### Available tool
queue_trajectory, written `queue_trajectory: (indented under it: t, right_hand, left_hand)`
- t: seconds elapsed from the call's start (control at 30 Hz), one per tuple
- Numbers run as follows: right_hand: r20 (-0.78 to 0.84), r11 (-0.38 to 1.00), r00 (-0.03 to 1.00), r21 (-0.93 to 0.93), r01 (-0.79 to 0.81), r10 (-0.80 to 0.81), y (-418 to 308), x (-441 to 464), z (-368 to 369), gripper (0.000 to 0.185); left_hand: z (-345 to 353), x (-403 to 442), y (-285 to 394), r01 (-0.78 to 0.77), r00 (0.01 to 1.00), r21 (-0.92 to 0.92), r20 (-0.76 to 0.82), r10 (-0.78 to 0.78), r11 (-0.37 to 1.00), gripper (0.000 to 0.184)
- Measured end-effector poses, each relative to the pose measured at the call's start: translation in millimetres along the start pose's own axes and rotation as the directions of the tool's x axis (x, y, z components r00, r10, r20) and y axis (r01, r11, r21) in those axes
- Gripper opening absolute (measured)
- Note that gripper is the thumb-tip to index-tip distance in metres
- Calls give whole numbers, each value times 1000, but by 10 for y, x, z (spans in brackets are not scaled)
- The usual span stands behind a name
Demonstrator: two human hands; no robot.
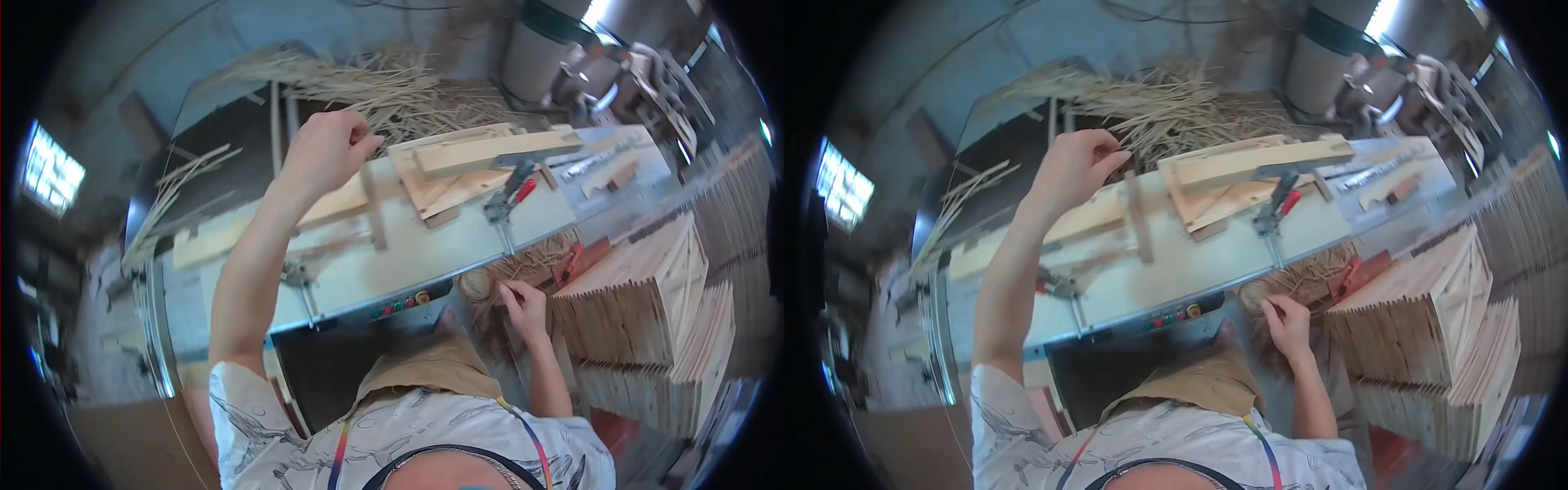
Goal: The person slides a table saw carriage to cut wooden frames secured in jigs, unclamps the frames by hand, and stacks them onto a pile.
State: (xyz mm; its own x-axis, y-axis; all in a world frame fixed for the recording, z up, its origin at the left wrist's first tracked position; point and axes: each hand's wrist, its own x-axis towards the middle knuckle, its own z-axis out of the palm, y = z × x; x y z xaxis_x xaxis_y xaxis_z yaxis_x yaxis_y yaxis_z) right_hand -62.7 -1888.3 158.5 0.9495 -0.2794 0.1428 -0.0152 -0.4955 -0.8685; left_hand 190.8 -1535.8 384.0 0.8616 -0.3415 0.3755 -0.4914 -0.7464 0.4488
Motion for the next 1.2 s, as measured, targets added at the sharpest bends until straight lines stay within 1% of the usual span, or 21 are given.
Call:
queue_trajectory:
  t: [0.07,0.2,0.27,0.3,0.33,0.37,0.4,0.47,0.5,0.57,0.6,0.67,0.73,0.8,0.83,0.9,0.93,1.0,1.07,1.13,1.2]
  right_hand:
    - [-61,999,997,-2,-53,53,177,-178,-190,13]
    - [-163,995,983,-42,-91,83,270,-47,-376,12]
    - [-193,995,976,-12,-101,97,270,276,-448,11]
    - [-192,994,975,4,-112,110,291,480,-527,11]
    - [-220,992,967,31,-122,126,286,683,-607,11]
    - [-239,1000,971,-6,-31,28,275,940,-702,10]
    - [-256,997,964,-47,59,-69,260,1189,-775,10]
    - [-273,998,961,-12,54,-55,228,1615,-935,9]
    - [-297,993,949,0,114,-109,222,1831,-1031,9]
    - [-283,984,942,-43,174,-179,24,2178,-1249,10]
    - [-251,981,949,-39,188,-191,-125,2285,-1341,10]
    - [-284,947,904,-56,317,-320,-341,2565,-1465,11]
    - [-250,900,867,-51,434,-432,-530,2797,-1490,10]
    - [-192,822,803,-38,568,-564,-810,3130,-1381,10]
    - [-102,836,830,-67,545,-549,-961,3253,-1277,10]
    - [89,882,887,-99,461,-453,-1213,3564,-1021,18]
    - [192,920,916,-107,377,-353,-1251,3772,-871,23]
    - [300,896,877,-124,426,-375,-1313,4327,-391,29]
    - [341,938,893,283,201,-294,-1968,4387,359,32]
    - [85,705,930,678,209,-358,-2473,4392,1232,30]
    - [209,747,874,626,225,-438,-3092,4367,1664,31]
  left_hand:
    - [439,700,-151,0,951,56,309,-17,998,28]
    - [1518,1832,-911,-199,786,254,618,0,946,41]
    - [2014,2183,-1277,-324,739,393,673,-29,861,46]
    - [2277,2330,-1423,-264,728,381,681,-76,886,49]
    - [2628,2352,-1698,-242,796,329,605,-8,913,53]
    - [2973,2375,-1963,-233,853,272,519,61,934,58]
    - [3292,2378,-2242,-287,930,163,284,234,944,64]
    - [3635,2322,-2204,-79,878,83,477,29,993,71]
    - [3697,2291,-2117,-45,885,91,466,-3,995,71]
    - [3649,2258,-1878,-179,682,264,728,-74,948,63]
    - [3512,2237,-1643,-144,688,272,719,-102,951,63]
    - [2984,2149,-1030,-77,783,297,609,-127,952,55]
    - [2658,1923,-682,-88,918,197,396,3,976,46]
    - [2134,1863,-456,-86,964,296,266,4,951,42]
    - [1829,1823,-503,-49,971,309,238,-28,950,42]
    - [1271,1710,-599,23,999,300,-29,-14,954,32]
    - [1032,1652,-590,41,999,305,-32,-33,951,32]
    - [584,1517,-585,220,935,23,-291,-204,975,21]
    - [216,1159,-615,252,894,-111,-353,-276,961,21]
    - [-199,664,-893,283,832,-246,-418,-365,927,21]
    - [-537,166,-1190,300,847,-182,-400,-349,937,27]
